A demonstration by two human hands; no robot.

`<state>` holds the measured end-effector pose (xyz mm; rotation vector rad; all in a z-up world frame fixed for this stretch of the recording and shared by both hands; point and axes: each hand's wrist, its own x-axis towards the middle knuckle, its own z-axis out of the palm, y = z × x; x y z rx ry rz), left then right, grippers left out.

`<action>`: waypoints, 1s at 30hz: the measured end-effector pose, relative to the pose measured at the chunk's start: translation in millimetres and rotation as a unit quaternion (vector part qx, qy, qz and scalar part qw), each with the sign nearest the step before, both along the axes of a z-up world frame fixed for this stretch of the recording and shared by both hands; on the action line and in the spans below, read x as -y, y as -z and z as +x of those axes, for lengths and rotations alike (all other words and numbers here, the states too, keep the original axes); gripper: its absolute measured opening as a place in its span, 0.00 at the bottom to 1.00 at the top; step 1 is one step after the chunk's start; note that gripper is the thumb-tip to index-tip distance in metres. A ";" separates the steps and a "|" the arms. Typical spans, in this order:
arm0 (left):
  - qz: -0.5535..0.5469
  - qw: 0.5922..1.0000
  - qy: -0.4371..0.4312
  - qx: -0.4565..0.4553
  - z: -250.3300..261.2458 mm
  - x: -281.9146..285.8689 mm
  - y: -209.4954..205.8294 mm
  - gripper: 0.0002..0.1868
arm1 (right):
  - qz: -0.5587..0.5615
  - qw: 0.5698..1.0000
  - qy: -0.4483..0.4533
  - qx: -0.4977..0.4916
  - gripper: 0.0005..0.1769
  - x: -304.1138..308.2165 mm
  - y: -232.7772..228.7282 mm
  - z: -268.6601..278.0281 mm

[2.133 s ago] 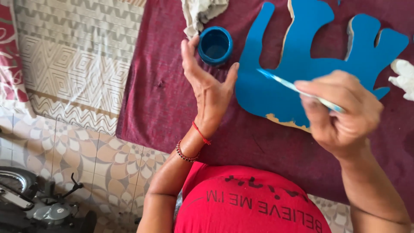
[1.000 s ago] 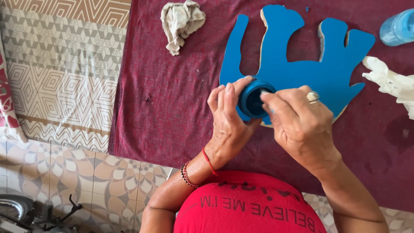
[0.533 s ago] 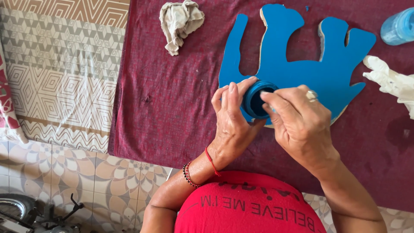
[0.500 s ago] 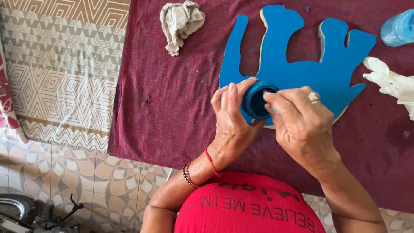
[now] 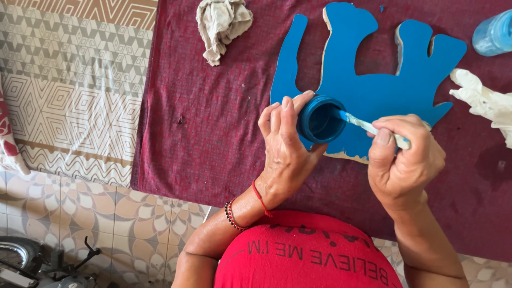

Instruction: Painting a wooden elephant-shaped cutout with blue paint using a small brush

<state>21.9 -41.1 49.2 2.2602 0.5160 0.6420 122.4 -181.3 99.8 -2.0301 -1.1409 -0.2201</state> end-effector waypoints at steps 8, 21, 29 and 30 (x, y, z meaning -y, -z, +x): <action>-0.006 1.000 -0.004 -0.006 -1.0 1.1 1.0 0.51 | 0.027 0.998 0.019 -0.044 0.01 6.5 1.6 0.7; 0.022 0.999 -0.002 0.028 -0.3 4.0 7.8 0.55 | 0.061 0.993 0.052 -0.089 0.02 19.4 3.9 5.2; 0.002 1.000 -0.007 0.022 1.3 5.1 4.2 0.54 | 0.077 0.990 0.058 -0.099 0.03 24.5 5.5 7.3; 0.001 1.000 -0.007 0.026 1.3 5.3 4.0 0.54 | 0.080 0.990 0.060 -0.103 0.03 24.7 5.5 7.4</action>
